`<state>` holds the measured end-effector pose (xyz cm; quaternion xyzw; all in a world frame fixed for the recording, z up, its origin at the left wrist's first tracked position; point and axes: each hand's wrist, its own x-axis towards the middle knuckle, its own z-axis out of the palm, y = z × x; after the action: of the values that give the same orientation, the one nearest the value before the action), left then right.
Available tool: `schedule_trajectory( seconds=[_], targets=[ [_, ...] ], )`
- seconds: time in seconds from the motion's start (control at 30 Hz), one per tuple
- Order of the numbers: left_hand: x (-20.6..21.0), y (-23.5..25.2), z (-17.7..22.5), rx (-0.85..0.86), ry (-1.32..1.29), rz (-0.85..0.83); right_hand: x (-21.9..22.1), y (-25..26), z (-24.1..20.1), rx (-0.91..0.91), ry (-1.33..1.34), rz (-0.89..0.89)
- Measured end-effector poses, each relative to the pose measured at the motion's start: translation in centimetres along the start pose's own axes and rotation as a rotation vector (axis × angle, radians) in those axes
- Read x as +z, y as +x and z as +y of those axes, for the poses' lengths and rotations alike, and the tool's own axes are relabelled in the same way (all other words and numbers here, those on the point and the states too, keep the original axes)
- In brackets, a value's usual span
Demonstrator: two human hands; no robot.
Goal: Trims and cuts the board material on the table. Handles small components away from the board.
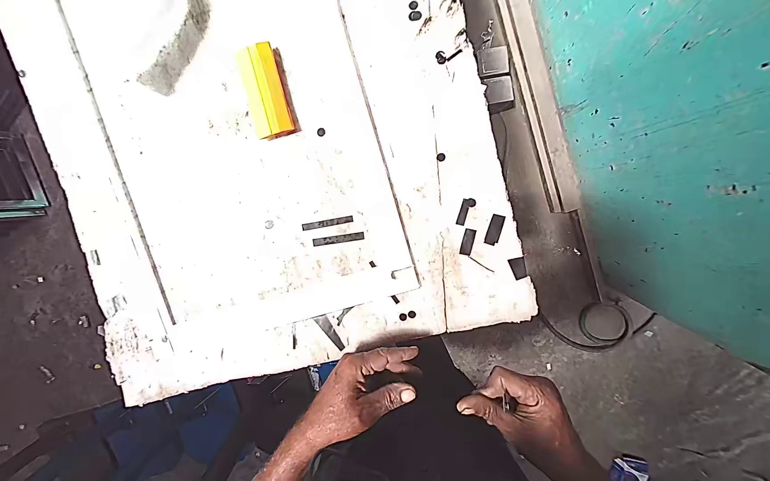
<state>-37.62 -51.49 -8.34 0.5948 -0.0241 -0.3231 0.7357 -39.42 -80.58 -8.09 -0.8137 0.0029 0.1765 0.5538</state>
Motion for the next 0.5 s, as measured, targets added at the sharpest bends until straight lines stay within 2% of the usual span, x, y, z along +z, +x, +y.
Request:
schedule_trajectory(
  seconds=[0.1,0.3,0.5],
  targets=[
    [0.3,0.3,0.1,0.038,0.053,0.004,0.4,0.5,-0.1,-0.013,0.051,0.046],
    [2.2,0.9,-0.3,0.091,0.116,0.044,1.3,0.8,-1.5,-0.061,0.193,-0.063],
    [3.7,0.4,1.5,0.135,0.061,0.153,1.2,1.4,-3.7,-0.066,0.270,-0.152]
  ],
)
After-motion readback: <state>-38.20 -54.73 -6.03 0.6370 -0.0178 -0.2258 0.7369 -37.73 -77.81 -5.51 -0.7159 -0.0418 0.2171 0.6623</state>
